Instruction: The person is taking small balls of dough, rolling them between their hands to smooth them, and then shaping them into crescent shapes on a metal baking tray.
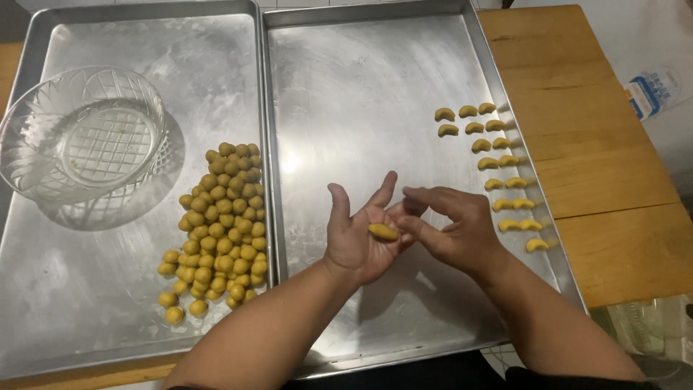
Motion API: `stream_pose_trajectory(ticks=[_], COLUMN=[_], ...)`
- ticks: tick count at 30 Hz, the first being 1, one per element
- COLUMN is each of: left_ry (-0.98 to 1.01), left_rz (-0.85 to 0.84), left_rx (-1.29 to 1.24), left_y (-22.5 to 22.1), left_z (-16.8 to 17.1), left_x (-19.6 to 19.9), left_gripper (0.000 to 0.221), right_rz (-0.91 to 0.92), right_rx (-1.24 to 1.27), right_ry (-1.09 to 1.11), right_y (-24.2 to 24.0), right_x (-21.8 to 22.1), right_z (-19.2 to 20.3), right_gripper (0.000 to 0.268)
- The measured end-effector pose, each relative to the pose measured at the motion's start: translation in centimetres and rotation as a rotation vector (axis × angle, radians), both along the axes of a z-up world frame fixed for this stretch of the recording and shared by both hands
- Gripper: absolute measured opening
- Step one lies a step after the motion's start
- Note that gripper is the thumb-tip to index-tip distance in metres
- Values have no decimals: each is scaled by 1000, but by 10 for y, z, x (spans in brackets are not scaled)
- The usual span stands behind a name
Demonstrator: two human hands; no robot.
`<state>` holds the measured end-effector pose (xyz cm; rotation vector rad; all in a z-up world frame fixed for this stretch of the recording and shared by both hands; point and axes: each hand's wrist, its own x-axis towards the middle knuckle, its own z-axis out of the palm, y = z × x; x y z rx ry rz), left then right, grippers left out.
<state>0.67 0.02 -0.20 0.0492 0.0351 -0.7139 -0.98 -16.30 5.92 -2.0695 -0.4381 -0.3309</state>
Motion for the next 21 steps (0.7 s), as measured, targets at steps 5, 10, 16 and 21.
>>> stream_pose_trajectory(ticks=[5,10,16,21], left_ry=[-72,-226,-634,-576], left_rz=[70,67,36,117], left_rx=[158,351,851,897], left_y=[1,1,4,-6], left_z=[10,35,42,30], left_x=[-2,-9,-4,-13], left_gripper=[115,108,97,87], right_rz=[85,89,122,56], right_rx=[-26,-60,-31,39], right_ry=[-85,-23,139,184], right_y=[17,21,16,17], right_x=[-5,-12,-17,-11], right_z=[-9,-8,2,-8], right_gripper=[41,26,23,19])
